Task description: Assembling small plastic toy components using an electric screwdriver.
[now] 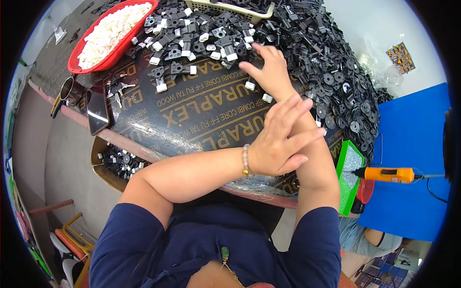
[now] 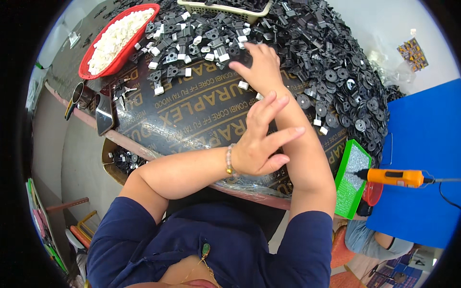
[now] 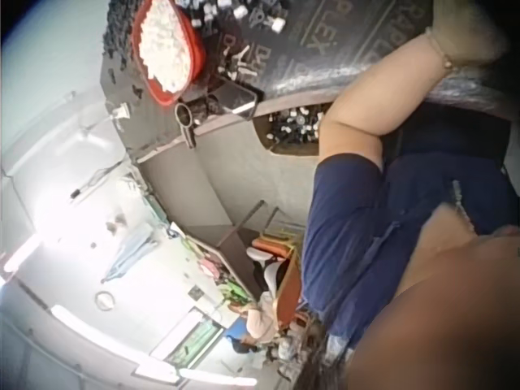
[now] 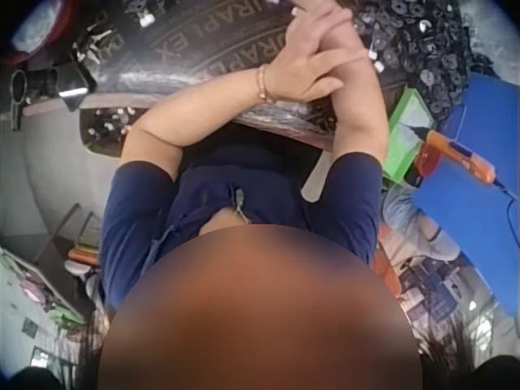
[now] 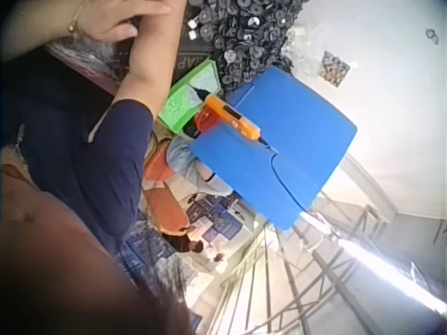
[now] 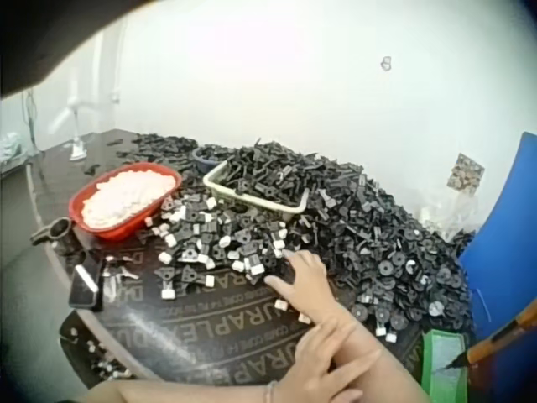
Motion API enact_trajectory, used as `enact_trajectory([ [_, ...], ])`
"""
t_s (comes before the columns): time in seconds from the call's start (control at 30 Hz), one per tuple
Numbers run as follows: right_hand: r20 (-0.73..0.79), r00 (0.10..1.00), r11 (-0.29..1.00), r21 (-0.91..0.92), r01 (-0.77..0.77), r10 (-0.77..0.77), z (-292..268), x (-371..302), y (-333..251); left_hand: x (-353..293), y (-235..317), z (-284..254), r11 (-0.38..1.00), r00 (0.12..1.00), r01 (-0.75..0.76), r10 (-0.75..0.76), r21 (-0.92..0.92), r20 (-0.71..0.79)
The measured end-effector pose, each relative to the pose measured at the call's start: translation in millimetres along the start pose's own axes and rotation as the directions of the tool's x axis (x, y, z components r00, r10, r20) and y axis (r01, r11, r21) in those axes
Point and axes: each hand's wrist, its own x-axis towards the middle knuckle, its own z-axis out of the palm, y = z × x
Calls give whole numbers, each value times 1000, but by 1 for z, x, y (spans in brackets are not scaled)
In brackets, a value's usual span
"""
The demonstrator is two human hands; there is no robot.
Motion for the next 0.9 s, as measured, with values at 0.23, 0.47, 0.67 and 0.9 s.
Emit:
enact_trajectory([
  [0.23,52,995,985,-148,90,-84,27,52,-35,3,-14,-7,999,999,39,-38,19,-22],
  [0.47,-45,998,972,232,-35,47,-47,22,-40,13,-32,-4,703,723,525,-666,-480,-185],
  [0.67,459,855,710,518,-478,242,-156,-77,-63,12,-24,6,-59,499,518,-789,-853,358],
  [0.9,187,835,854,-173,-490,517,-205,-210,-18,9,-21,10,-367,352,596,-680,-714,643],
])
